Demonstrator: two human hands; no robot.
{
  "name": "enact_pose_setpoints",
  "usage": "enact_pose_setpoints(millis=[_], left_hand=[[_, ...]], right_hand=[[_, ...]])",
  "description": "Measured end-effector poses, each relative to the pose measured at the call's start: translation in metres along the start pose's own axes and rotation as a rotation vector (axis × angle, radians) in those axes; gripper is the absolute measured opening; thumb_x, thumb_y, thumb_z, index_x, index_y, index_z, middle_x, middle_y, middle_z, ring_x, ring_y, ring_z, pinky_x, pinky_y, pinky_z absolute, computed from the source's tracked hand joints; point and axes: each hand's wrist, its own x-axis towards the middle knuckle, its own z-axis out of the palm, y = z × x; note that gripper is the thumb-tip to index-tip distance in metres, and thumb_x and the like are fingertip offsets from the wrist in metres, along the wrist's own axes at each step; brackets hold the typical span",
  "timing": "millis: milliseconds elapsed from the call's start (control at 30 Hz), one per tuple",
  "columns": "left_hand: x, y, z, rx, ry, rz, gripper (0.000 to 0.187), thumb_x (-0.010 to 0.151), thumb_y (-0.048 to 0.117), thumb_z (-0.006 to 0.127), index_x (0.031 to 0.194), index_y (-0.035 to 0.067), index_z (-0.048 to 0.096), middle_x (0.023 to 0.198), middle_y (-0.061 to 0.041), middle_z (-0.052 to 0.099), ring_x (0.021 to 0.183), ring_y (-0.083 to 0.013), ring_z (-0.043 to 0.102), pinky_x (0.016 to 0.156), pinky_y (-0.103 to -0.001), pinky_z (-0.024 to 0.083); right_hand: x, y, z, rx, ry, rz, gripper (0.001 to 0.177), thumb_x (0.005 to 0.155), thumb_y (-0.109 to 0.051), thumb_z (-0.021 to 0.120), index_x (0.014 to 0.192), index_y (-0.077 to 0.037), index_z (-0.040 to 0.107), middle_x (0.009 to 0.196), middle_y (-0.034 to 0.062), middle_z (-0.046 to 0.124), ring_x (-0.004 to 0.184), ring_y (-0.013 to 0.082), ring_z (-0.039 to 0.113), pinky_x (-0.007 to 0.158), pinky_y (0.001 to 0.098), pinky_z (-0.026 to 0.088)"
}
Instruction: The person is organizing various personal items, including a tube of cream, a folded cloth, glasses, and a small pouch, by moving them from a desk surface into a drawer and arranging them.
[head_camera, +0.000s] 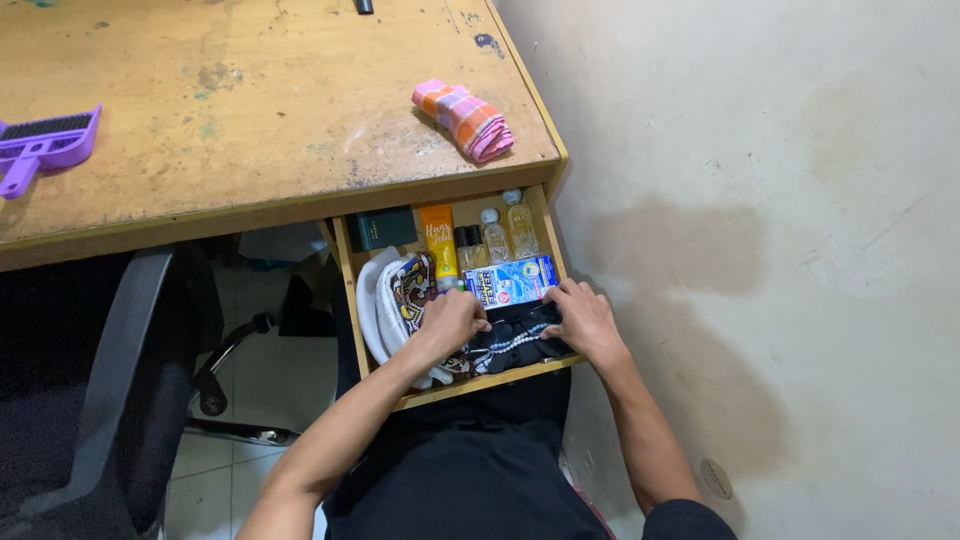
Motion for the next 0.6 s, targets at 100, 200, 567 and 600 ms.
enact_pose_setpoints(millis=[100,200,567,600], left_hand=[[0.009,0.001,0.011,-0.005,0.011,0.031,0.015,0.091,0.027,0.072,0.095,0.016,0.082,0.092,-0.017,0.079,0.092,-0.0469,0.074,0.079,-0.055,0.060],[0.010,0.011,0.010,-0.020,0.050,0.056,0.013,0.091,0.025,0.073,0.095,0.017,0.082,0.091,-0.015,0.079,0.089,-0.0463,0.074,0.076,-0.054,0.060],[-0.001,0.011,-0.007,-0.101,0.058,0.056,0.016,0.091,0.023,0.071,0.102,0.017,0.081,0.096,-0.010,0.080,0.093,-0.0451,0.074,0.081,-0.056,0.060],[-0.001,0.012,-0.007,-0.105,0.054,0.055,0.016,0.091,0.023,0.071,0.102,0.017,0.080,0.096,-0.010,0.080,0.094,-0.0450,0.074,0.082,-0.056,0.060]], right_hand=[[0.002,0.013,0.012,-0.028,0.036,-0.001,0.064,0.075,-0.035,0.087,0.129,-0.030,0.053,0.122,0.0005,0.054,0.111,0.0268,0.056,0.083,0.0440,0.052],[-0.005,0.003,0.000,-0.037,0.026,-0.003,0.058,0.076,-0.033,0.086,0.126,-0.030,0.058,0.119,-0.0005,0.057,0.111,0.0243,0.059,0.082,0.0410,0.053],[-0.008,0.000,-0.009,0.087,-0.026,-0.005,0.056,0.075,-0.029,0.087,0.125,-0.025,0.063,0.122,0.0034,0.060,0.115,0.0295,0.060,0.088,0.0459,0.055],[-0.008,0.001,-0.008,0.088,-0.027,-0.008,0.056,0.074,-0.029,0.087,0.125,-0.025,0.063,0.122,0.0028,0.060,0.116,0.0295,0.060,0.089,0.0462,0.055]])
